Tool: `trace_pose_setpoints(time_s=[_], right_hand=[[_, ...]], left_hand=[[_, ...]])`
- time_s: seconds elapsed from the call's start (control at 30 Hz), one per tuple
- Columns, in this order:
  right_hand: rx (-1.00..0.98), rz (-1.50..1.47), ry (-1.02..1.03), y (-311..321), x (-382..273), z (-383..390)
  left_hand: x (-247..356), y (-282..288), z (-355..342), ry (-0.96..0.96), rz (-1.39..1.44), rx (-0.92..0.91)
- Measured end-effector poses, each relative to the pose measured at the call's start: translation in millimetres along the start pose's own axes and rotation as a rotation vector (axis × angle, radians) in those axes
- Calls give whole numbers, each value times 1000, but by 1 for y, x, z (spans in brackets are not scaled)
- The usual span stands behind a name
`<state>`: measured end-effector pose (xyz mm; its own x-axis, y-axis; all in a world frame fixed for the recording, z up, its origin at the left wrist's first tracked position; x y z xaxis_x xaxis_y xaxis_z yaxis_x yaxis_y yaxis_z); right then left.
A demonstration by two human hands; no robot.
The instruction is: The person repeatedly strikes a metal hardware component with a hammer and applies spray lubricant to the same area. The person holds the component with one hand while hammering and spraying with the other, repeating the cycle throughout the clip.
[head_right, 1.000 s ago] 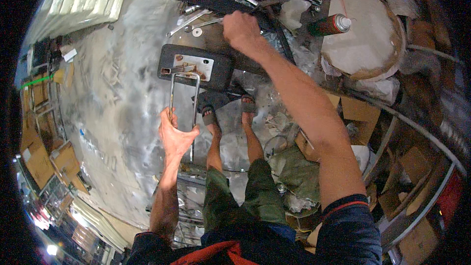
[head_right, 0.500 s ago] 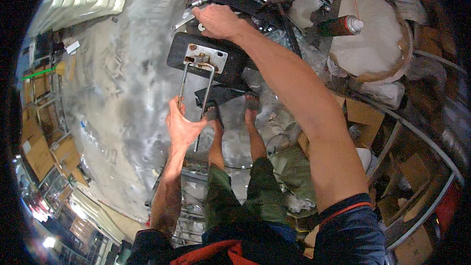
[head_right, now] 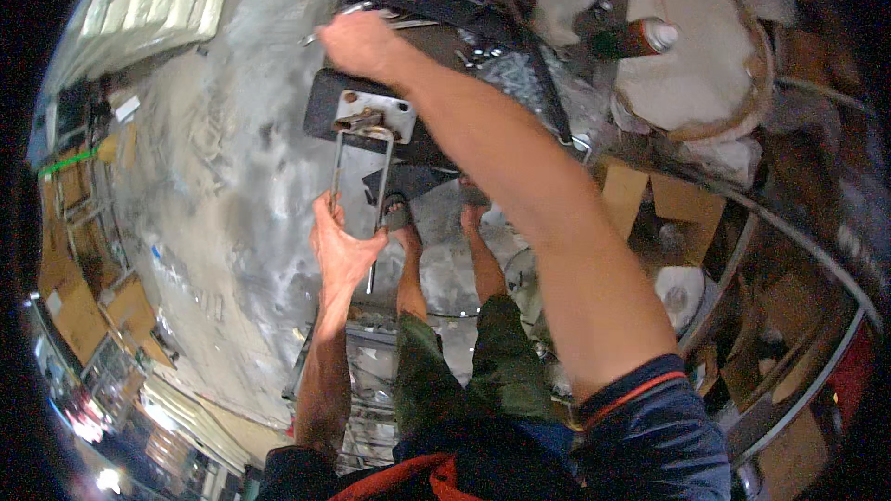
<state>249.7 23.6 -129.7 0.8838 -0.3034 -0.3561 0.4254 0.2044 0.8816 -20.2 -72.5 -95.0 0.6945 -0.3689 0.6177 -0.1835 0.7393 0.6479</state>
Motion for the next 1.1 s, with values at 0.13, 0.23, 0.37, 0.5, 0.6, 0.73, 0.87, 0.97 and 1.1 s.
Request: trace_pose_setpoints(time_s=[0.13,0.23,0.37,0.5,0.6,0.73,0.87,0.97,1.1], right_hand=[[54,-16,-48,2,-11,-23],[30,-15,-16,3,-18,-31],[150,59,38,15,-17,-23],[264,-17,179,44,-33,10],[390,-138,308,71,-44,31],[379,-4,169,108,-31,37],[383,114,-38,110,47,25],[229,58,-189,82,134,25],[524,-150,-189,117,87,116]], left_hand=[[4,-5,-4,91,-20,-86],[3,-6,-5,86,-42,-94],[9,-8,-7,60,-48,-91],[3,-2,-2,95,-16,-70],[6,0,-2,20,-28,-24],[7,6,2,44,-41,2],[9,5,-2,65,-4,-23],[23,-3,-8,61,6,-55],[14,10,-4,87,5,-13]])
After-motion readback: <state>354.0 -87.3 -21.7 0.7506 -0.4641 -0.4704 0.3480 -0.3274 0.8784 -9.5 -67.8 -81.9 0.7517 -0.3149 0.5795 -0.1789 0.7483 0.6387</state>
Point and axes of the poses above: each hand's wrist, its own z-axis away from the middle knuckle, its own y-axis out of the back of the hand, x = y × z, the point moved 10 cm from there along -z, towards the middle knuckle, and after that the axes turned 15 degrees about -x, right-handed, at the moved point
